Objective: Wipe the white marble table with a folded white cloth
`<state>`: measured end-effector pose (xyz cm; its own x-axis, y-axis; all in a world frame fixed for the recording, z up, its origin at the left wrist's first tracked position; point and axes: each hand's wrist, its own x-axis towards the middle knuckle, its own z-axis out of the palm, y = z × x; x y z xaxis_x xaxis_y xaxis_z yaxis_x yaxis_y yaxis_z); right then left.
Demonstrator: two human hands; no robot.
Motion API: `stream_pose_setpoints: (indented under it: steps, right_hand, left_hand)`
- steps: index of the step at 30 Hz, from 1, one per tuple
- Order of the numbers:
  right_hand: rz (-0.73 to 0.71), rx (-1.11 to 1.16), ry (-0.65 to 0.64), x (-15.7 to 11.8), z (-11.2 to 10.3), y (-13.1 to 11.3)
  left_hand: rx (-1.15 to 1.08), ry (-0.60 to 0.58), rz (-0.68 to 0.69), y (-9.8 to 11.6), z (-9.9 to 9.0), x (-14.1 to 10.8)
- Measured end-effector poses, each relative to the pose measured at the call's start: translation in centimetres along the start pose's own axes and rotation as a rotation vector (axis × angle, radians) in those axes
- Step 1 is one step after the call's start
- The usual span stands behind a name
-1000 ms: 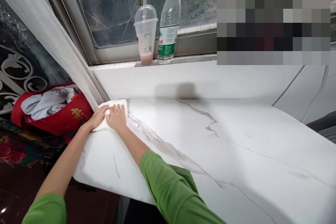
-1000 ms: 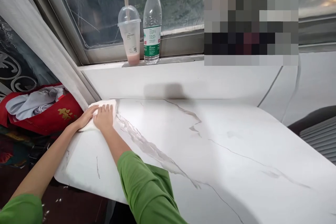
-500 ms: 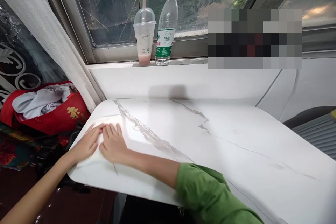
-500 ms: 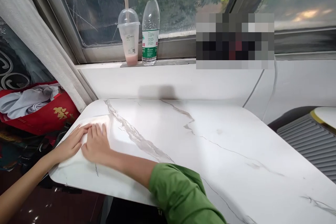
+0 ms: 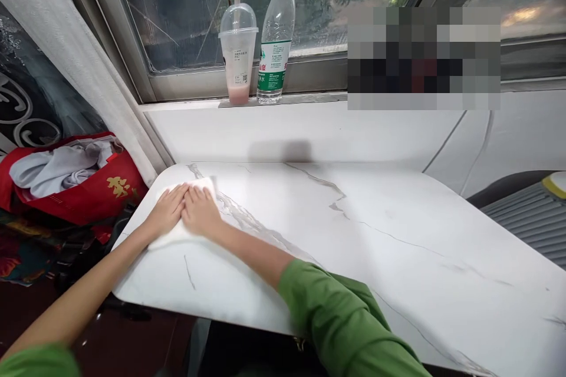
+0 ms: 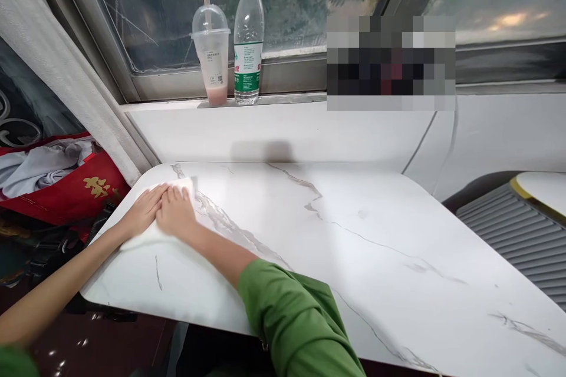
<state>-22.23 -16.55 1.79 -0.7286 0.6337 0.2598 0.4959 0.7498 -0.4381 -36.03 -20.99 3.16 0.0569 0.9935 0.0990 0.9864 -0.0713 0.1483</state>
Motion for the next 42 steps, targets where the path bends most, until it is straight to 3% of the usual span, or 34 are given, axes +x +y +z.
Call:
stream_pose_setpoints:
  steps: [5, 7, 10, 13, 16, 20, 24, 27, 30, 38, 42]
  right_hand:
    - [0.088, -0.148, 0.116, 4.3, -1.7, 7.3]
    - [0.12, -0.142, 0.146, 4.3, -2.6, 9.3]
    - [0.171, -0.157, 0.192, 3.2, -3.4, 10.7]
    - [0.173, -0.202, 0.189, 0.8, -3.7, 10.7]
    - [0.14, -0.233, 0.145, -3.3, -4.1, 9.6]
    - [0.08, -0.245, 0.111, -11.4, -5.1, 6.9]
    - [0.0, -0.262, 0.11, -18.7, -5.7, 4.2]
    - [-0.011, -0.293, 0.104, -20.1, -5.8, 4.2]
    - [0.053, -0.31, 0.074, -17.6, -6.0, 6.5]
    - [0.207, -0.33, 0.069, -6.5, -9.2, 17.7]
    - [0.236, -0.303, 0.079, -4.8, -10.4, 20.2]
  left_hand:
    - [0.012, 0.029, 0.011, 2.3, 0.8, 9.4]
    - [0.022, 0.046, -0.006, 3.9, 1.3, 11.2]
    - [0.027, 0.057, -0.013, 6.0, 1.9, 11.7]
    - [0.023, 0.053, 0.004, 7.6, 2.4, 10.2]
    - [0.018, 0.049, 0.017, 9.4, 3.1, 7.1]
    - [0.032, 0.05, 0.129, 12.7, 4.0, 0.3]
    - [0.035, 0.058, 0.343, 15.7, 3.8, -6.0]
    - [0.029, 0.02, 0.406, 16.6, 3.4, -6.8]
    - [0.0, -0.009, 0.368, 16.4, 3.7, -3.3]
    - [-0.066, 0.045, 0.215, 16.5, 5.7, 13.6]
    - [-0.052, 0.079, 0.171, 17.2, 6.0, 17.1]
